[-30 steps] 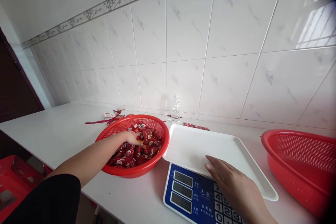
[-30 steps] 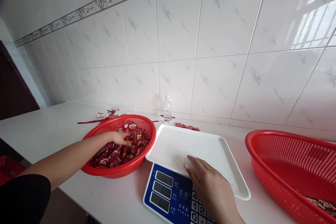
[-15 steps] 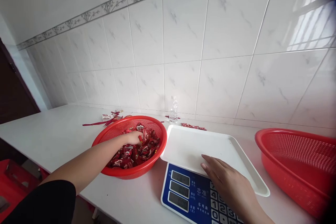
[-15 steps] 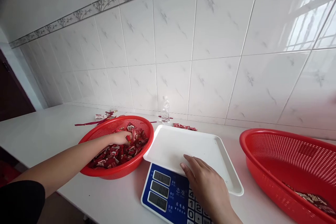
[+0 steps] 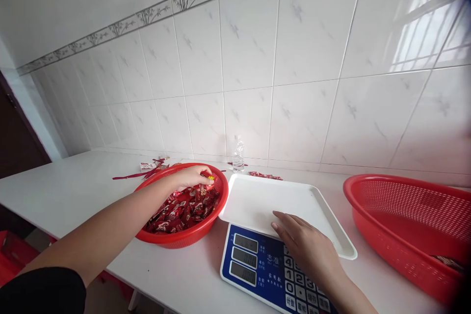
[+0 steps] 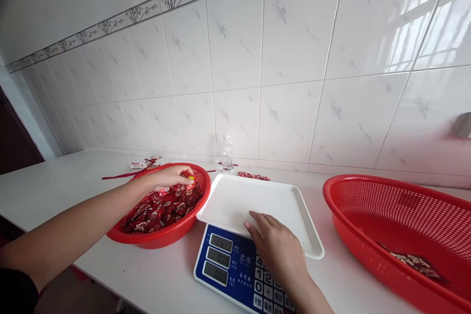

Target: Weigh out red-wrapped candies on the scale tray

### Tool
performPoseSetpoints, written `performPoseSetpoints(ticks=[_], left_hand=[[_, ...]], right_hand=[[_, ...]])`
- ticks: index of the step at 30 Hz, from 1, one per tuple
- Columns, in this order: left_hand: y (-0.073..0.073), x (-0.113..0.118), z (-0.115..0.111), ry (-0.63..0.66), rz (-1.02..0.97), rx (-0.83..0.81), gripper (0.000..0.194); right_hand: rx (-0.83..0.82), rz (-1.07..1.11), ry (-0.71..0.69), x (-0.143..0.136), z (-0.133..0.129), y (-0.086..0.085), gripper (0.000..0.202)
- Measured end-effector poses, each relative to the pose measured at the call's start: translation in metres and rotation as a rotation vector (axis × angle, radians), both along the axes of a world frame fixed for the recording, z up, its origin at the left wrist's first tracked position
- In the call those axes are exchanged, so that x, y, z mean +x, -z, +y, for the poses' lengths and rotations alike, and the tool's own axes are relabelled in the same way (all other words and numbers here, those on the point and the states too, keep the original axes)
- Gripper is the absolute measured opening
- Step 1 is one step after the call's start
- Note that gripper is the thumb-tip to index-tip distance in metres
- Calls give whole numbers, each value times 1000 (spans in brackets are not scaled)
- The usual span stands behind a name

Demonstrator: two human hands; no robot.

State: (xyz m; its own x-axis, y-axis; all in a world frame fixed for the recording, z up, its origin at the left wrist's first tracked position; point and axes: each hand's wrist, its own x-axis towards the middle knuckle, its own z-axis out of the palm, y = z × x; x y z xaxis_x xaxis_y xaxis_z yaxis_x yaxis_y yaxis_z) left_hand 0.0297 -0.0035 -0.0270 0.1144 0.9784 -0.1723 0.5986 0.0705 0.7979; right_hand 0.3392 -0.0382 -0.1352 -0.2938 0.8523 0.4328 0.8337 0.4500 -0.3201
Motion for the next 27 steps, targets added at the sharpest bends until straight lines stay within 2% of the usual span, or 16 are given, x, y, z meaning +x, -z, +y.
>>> performPoseSetpoints(ticks=[3, 6, 10, 13, 15, 18, 23, 27], left_hand=[[-1, 36, 0, 75, -65, 42, 27], [5, 77, 2, 124, -55, 103, 26], [27, 128, 4, 211, 30, 210, 18], [46, 153, 3, 249, 23, 248, 16], [55, 161, 1, 253, 26, 278, 24], [59, 164, -4, 227, 22, 339, 35], [55, 159, -11, 211, -27, 425, 31], [57, 150, -13, 69, -113, 472, 31]], right_hand=[[-56, -2, -2, 0, -2, -4, 39], [-128, -4, 10, 0, -5, -9, 40], [-154, 63, 58, -1, -7, -12, 47], [-158, 85, 84, -1, -8, -14, 48], [-147, 80, 73, 0, -7, -14, 45], [-97, 77, 46, 1, -7, -14, 41], [-39, 71, 37, 2, -5, -12, 33], [31, 68, 45, 2, -3, -10, 32]])
